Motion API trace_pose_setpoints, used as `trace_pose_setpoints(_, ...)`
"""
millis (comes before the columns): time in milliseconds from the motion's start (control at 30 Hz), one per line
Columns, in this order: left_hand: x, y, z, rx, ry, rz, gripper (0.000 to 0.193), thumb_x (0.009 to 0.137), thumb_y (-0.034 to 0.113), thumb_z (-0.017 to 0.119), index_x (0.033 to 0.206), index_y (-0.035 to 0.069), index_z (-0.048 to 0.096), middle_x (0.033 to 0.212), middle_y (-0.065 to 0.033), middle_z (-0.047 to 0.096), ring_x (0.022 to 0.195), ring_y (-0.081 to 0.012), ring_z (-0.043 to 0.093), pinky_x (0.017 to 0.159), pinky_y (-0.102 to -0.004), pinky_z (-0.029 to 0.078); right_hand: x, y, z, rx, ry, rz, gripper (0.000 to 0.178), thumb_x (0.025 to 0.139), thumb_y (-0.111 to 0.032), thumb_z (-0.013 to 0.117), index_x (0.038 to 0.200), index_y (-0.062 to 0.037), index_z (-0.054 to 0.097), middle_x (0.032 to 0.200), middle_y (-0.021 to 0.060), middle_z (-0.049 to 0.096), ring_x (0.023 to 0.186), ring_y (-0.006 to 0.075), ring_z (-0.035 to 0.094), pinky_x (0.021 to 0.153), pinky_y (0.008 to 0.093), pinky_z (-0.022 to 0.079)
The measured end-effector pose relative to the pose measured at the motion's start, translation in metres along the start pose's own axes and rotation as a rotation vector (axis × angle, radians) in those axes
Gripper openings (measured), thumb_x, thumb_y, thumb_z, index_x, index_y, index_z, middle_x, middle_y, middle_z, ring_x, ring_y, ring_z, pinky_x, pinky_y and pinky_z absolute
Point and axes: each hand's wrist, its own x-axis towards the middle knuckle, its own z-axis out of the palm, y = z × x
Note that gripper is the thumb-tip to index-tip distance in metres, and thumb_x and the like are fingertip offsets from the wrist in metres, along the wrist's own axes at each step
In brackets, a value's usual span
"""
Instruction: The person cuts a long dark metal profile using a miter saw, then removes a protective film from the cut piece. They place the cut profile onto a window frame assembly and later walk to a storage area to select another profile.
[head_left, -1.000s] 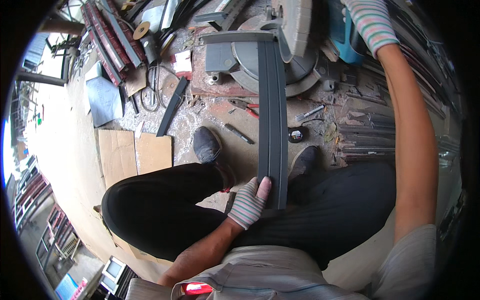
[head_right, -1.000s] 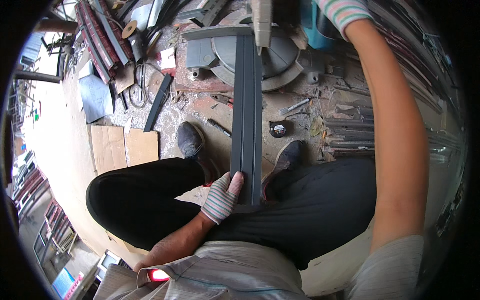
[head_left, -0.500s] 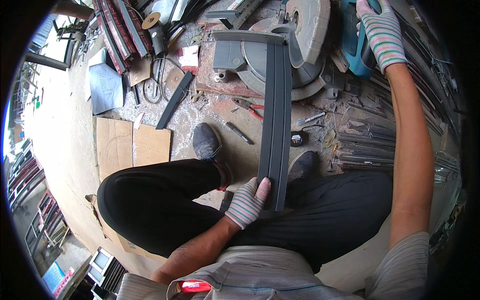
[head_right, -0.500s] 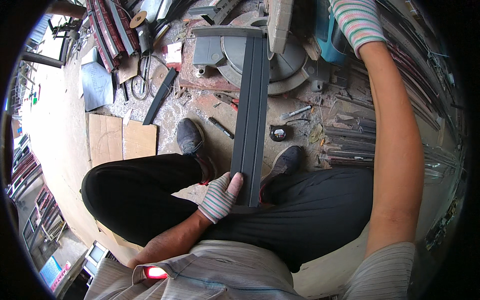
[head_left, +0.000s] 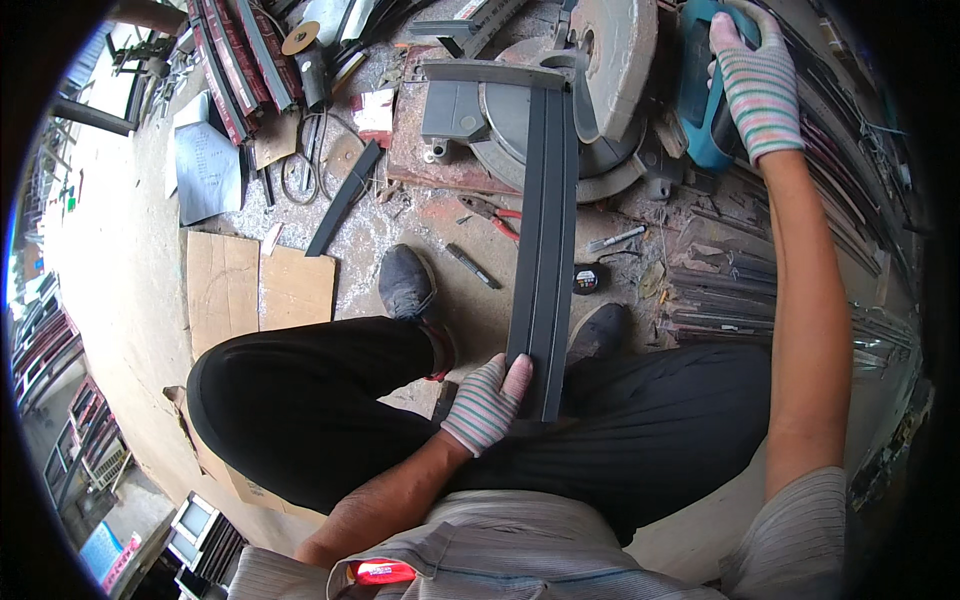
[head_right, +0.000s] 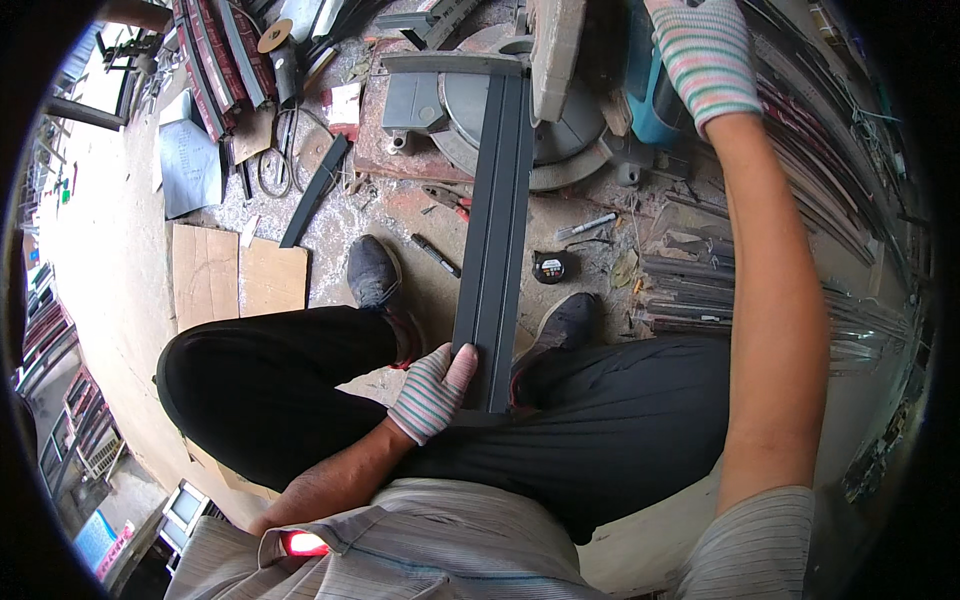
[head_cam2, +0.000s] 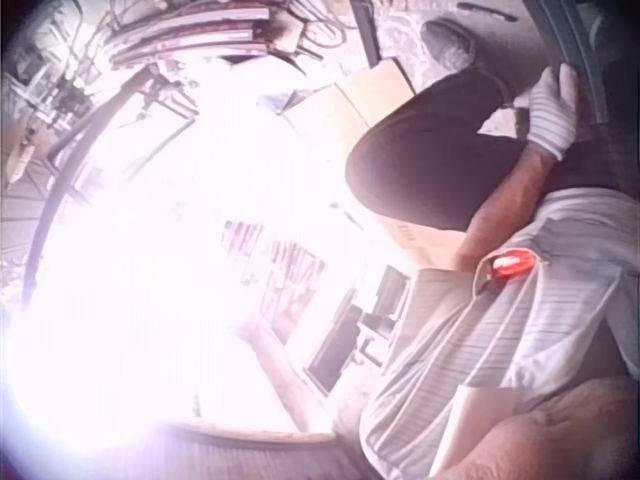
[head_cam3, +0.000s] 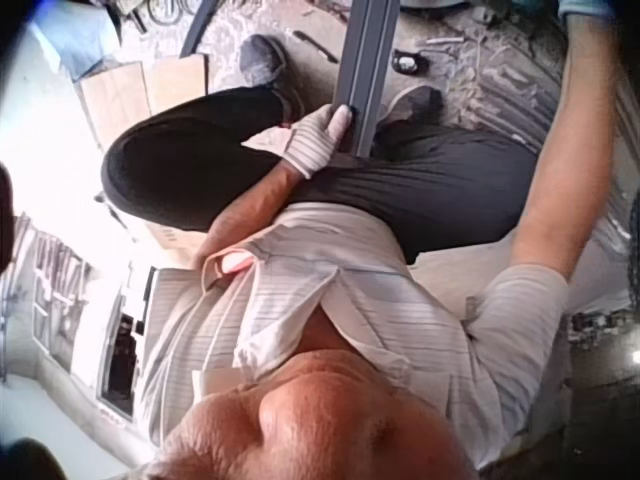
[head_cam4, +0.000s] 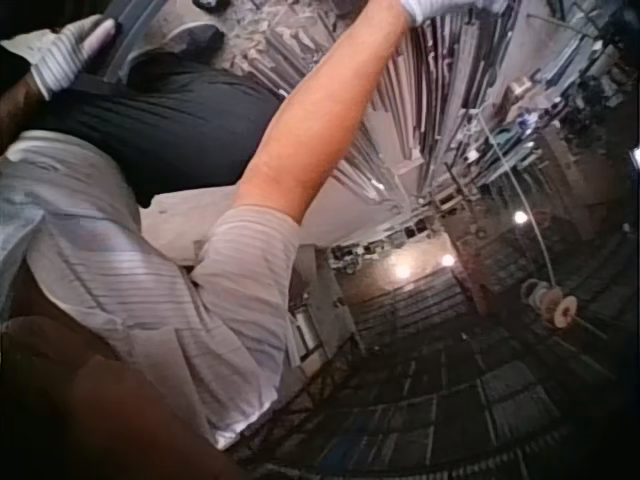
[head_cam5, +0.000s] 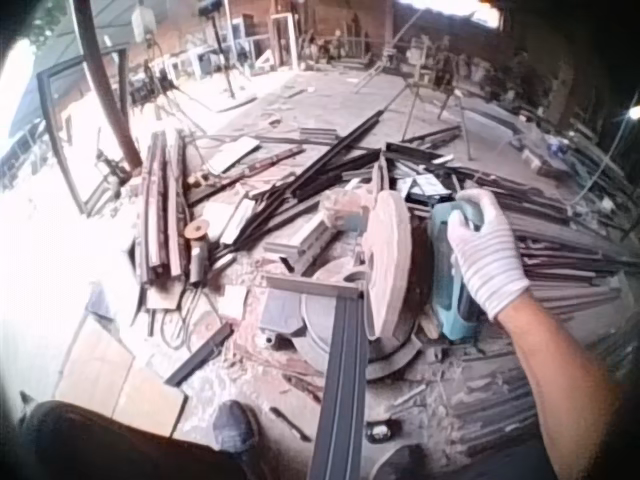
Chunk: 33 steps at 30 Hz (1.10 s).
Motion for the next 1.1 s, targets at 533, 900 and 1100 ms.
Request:
trace_pose_setpoints(533, -0.001, 0.004, -0.003, 0.049, 0.026, 0.029, 0.046, 0.105, 0.04, 0.049, 0.099, -0.004, 0.063, 0.07, -0.0065, 0.061, 0.064, -0.0137, 0.057, 0.061, -0.0308, 0.048, -0.017, 0.034, -0.014, -0.064, -0.091, -0.103, 0.035, 0.097, -0.027, 0.066, 0.128, -0.0123, 0.058, 0.08, -0.0007, 0.059, 0.063, 0.0067, 0.056, 0.057, 0.0229, 0.052)
trace_pose_setpoints(900, -0.002, 0.003, -0.002, 0.027, 0.035, 0.058, 0.047, 0.106, 0.04, 0.048, 0.101, -0.005, 0.062, 0.071, -0.0072, 0.062, 0.064, -0.014, 0.057, 0.062, -0.0314, 0.048, -0.021, 0.034, -0.014, -0.071, -0.091, -0.111, 0.035, 0.098, -0.026, 0.065, 0.129, -0.0116, 0.057, 0.08, -0.0005, 0.059, 0.063, 0.0063, 0.056, 0.057, 0.0223, 0.051)
trace_pose_setpoints(1100, 0.0, -0.005, 0.0, 0.001, 0.041, 0.074, 0.047, 0.106, 0.04, 0.048, 0.103, -0.005, 0.062, 0.072, -0.0065, 0.061, 0.066, -0.0129, 0.056, 0.063, -0.0306, 0.048, -0.021, 0.035, -0.013, -0.072, -0.089, -0.115, 0.035, 0.098, -0.025, 0.065, 0.129, -0.0112, 0.057, 0.08, -0.0005, 0.059, 0.063, 0.0062, 0.056, 0.057, 0.022, 0.051)
